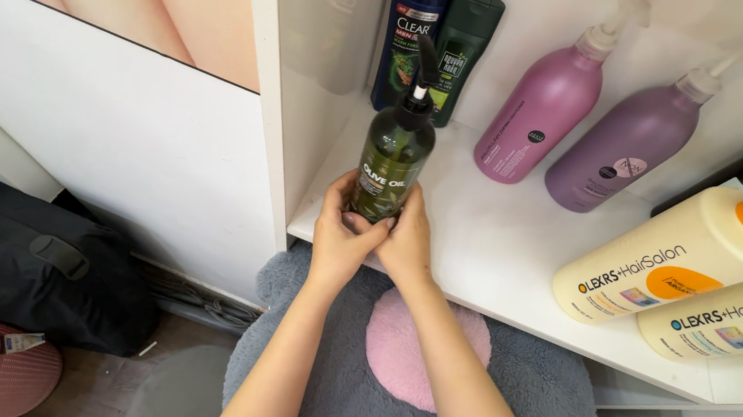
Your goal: Organizing and arranging various hygiene and beauty products on a white shelving unit.
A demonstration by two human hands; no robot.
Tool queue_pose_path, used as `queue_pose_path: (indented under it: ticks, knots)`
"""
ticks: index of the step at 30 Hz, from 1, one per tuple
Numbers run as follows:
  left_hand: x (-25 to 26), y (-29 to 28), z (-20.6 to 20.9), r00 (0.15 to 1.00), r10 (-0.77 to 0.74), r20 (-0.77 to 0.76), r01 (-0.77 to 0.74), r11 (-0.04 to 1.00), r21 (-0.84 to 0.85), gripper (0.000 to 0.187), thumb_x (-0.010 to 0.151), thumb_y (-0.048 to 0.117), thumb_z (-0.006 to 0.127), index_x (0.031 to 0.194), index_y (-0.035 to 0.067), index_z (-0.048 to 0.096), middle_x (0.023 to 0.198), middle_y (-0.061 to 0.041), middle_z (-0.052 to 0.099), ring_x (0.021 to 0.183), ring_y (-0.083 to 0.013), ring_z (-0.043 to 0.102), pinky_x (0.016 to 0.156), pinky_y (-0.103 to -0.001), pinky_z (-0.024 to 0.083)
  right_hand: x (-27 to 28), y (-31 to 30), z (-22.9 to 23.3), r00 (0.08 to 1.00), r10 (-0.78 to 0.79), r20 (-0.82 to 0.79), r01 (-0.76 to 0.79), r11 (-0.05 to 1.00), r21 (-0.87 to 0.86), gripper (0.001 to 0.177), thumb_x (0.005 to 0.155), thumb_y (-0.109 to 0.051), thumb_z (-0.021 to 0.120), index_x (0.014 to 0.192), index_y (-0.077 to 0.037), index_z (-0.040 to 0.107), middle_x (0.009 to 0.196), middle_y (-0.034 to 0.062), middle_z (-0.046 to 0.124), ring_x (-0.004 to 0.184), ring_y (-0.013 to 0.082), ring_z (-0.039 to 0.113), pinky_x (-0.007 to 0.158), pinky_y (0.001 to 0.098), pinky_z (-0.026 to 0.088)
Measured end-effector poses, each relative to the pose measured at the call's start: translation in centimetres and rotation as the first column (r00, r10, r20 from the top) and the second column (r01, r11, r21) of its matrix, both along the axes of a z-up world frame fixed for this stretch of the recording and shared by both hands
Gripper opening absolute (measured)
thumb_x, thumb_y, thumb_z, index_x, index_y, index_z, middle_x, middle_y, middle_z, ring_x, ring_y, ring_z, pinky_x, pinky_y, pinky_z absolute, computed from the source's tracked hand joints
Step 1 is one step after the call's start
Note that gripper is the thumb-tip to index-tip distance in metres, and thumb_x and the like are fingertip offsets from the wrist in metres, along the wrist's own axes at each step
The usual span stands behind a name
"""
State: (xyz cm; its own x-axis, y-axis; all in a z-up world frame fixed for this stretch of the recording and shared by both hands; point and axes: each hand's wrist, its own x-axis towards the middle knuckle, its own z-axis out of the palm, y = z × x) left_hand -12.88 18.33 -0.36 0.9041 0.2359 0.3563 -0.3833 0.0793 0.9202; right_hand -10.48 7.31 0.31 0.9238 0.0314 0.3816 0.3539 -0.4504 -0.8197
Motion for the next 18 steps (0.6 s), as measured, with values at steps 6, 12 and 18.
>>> queue_pose_path:
  ticks: [6, 12, 18]
  knots:
    - [0.3, 0.1, -0.8, 0.998, 0.065, -0.022, -0.064, 0.997, 0.03, 0.08, 0.074, 0.008, 0.083, 0.143, 0.0, 0.045, 0.137, -0.018, 0.062, 0.13, -0.0271, 0.06, 0.11, -0.038, 0.048, 3.6, -4.6, -4.1, 0.961, 0.276, -0.029, -0.271, 0.954, 0.126, 0.082, 0.076, -0.016, 0.084, 0.145, -0.003, 0.041, 0.132, 0.0131, 0.062, 0.124, 0.0288, 0.061, 0.104, 0.0412, 0.05]
    - [0.3, 0.0, -0.4, 0.995, 0.093, -0.021, -0.091, 0.993, 0.079, 0.082, 0.072, 0.009, 0.087, 0.142, 0.0, 0.047, 0.135, -0.018, 0.063, 0.128, -0.0268, 0.061, 0.11, -0.038, 0.047, 11.2, -8.2, -3.7, 0.788, 0.562, -0.252, -0.36, 0.752, 0.552, 0.083, 0.079, -0.004, 0.07, 0.157, -0.005, 0.041, 0.145, 0.0145, 0.055, 0.128, 0.0305, 0.056, 0.105, 0.0428, 0.048]
    - [0.1, 0.2, 0.1, 0.992, 0.114, -0.058, -0.105, 0.984, 0.142, 0.083, 0.071, 0.01, 0.089, 0.141, -0.001, 0.047, 0.134, -0.017, 0.064, 0.126, -0.0258, 0.061, 0.108, -0.037, 0.046, 18.8, -5.3, -3.8, 0.997, -0.067, 0.042, 0.052, 0.958, 0.283, 0.096, 0.082, -0.011, 0.081, 0.16, -0.013, 0.025, 0.16, 0.0154, 0.032, 0.142, 0.0336, 0.04, 0.108, 0.0463, 0.043]
